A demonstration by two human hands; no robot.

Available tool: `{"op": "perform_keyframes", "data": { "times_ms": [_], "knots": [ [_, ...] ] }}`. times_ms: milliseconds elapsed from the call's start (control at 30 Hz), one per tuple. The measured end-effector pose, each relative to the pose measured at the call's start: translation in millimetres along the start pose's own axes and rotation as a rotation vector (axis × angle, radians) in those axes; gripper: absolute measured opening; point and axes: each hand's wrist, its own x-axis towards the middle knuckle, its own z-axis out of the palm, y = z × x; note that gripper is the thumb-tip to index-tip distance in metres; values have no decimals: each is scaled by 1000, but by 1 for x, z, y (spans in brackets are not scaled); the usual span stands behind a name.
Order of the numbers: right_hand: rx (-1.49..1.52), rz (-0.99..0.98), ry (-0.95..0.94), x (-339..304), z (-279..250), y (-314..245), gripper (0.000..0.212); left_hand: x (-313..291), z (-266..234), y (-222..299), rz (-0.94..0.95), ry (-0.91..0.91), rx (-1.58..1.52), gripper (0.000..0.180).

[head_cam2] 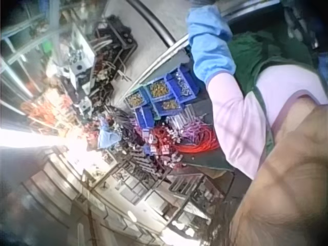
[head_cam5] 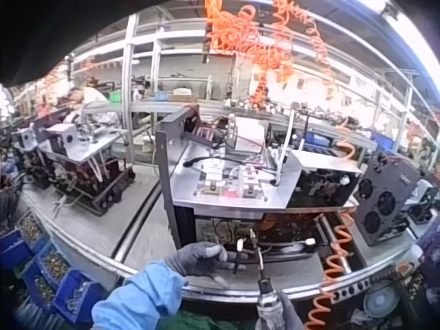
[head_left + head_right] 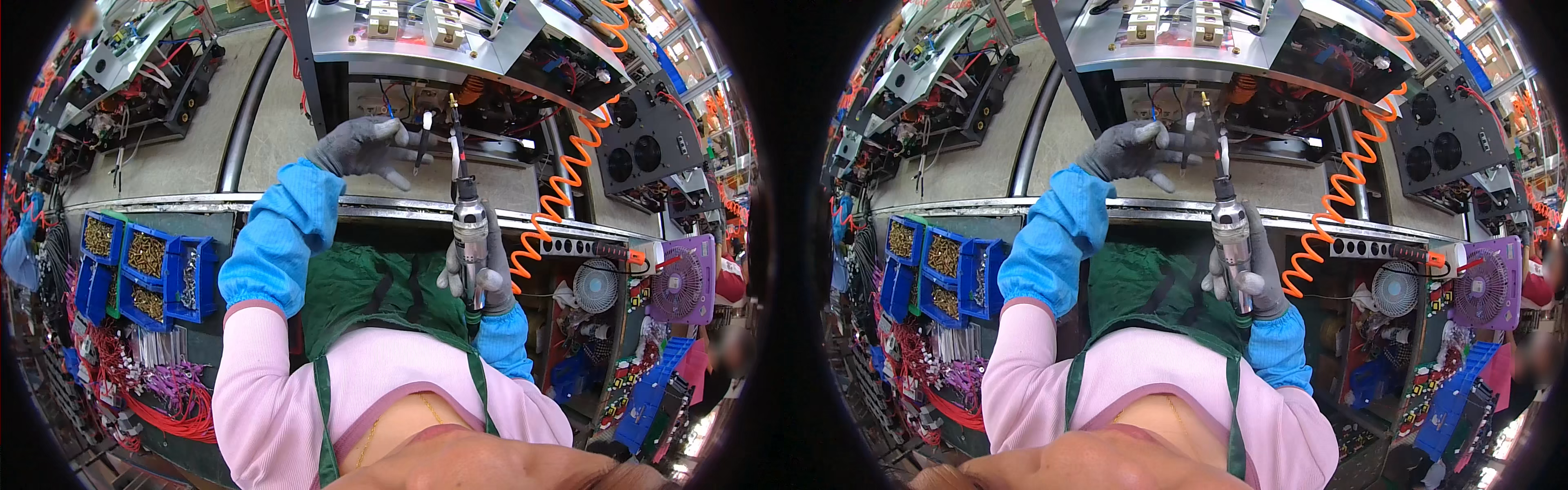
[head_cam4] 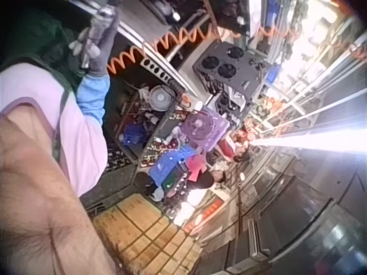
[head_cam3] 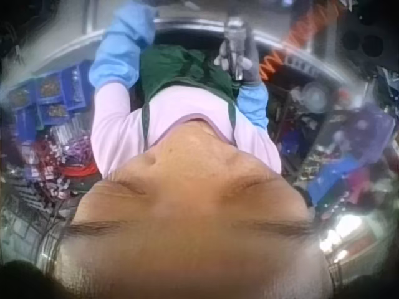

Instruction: Manually assemble and wire components inside an electronic enclosure on a production line.

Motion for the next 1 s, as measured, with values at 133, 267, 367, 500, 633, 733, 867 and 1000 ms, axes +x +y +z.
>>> {"op": "perform_keyframes", "data": {
  "times_ms": [133,267,367,500,633,733,867,1000],
  "knots": [
    [22,-22,4,3,0,1,115,7,-2,-9,124,58,27,29],
    [-11,-20,16,5,-3,5,113,-6,2,-3,243,464,1010,30],
    [-82,75,39,8,-4,8,109,-10,-26,-5,388,697,1419,27],
    [-135,185,103,11,9,18,104,-7,-39,-23,432,923,1231,30],
    [-191,302,130,12,11,23,96,3,-14,-25,345,980,815,33],
    [-267,332,120,17,17,27,97,6,-23,-31,443,967,686,33],
    [-200,316,109,23,24,26,93,6,-25,-33,454,997,749,32],
    [-181,331,105,25,22,28,87,9,-19,-39,435,1048,795,32]
  ]
}}
